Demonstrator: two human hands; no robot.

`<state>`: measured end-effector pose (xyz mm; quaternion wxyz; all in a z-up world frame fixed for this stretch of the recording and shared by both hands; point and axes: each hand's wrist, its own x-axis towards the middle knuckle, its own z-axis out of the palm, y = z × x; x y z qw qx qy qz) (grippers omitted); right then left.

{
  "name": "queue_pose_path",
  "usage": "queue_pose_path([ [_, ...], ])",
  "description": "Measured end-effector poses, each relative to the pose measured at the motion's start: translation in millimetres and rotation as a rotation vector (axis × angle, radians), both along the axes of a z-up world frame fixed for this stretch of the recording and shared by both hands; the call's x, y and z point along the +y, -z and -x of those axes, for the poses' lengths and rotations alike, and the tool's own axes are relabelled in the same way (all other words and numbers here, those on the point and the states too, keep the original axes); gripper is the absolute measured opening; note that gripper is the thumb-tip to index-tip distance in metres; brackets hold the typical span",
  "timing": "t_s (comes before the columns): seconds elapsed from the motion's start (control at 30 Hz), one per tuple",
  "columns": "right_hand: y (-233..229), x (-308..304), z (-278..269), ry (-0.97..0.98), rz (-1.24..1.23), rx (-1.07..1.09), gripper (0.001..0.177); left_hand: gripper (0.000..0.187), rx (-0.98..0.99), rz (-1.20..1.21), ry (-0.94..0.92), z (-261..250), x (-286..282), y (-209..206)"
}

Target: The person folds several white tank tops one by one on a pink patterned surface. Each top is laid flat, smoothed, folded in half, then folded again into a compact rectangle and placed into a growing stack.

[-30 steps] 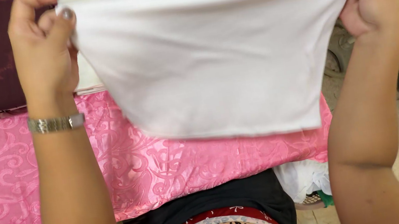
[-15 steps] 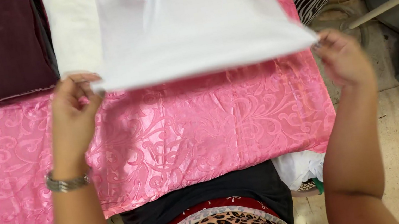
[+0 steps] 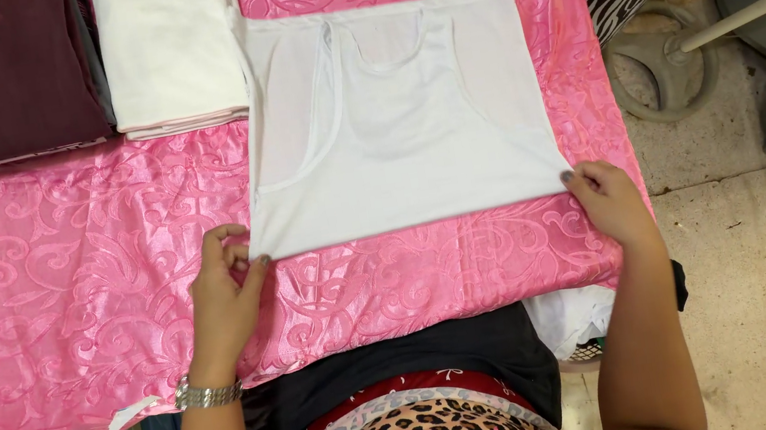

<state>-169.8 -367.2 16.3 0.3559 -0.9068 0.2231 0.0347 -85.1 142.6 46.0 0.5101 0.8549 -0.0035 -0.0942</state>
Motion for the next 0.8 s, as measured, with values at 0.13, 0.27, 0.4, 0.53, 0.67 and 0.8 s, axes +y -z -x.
queue_pose_path([
  [0.13,-16.0,-11.7,39.7,0.045,-0.116,0.130,0.031,0.037,0.259,-0.080,0.027,24.6,15.2,-12.7],
  [0.27,-23.9,-10.4,72.6,-0.011,-0.095,0.313,0.031,0.037,0.431,-0.131,0.106,52.5,20.7,-26.0],
  [0.4,-45.6,11.8,64.7,0.010,-0.086,0.337,0.018,0.058,0.053,-0.201,0.221,60.4,18.0,-36.8],
  [0.53,-75.9,50.3,15.4,-0.102,0.144,-0.064,0.024,0.043,-0.235,-0.181,0.206,30.9,-10.6,-38.1],
  [0.67,-75.1,108.8,-75.4,-0.235,0.008,-0.298,0.020,0.018,-0.290,-0.039,0.198,-43.8,-73.7,-17.0],
  [0.8,-44.8,164.5,-155.0,-0.259,-0.143,-0.297,0.018,0.020,-0.279,-0.073,0.045,-104.1,-130.9,10.2],
])
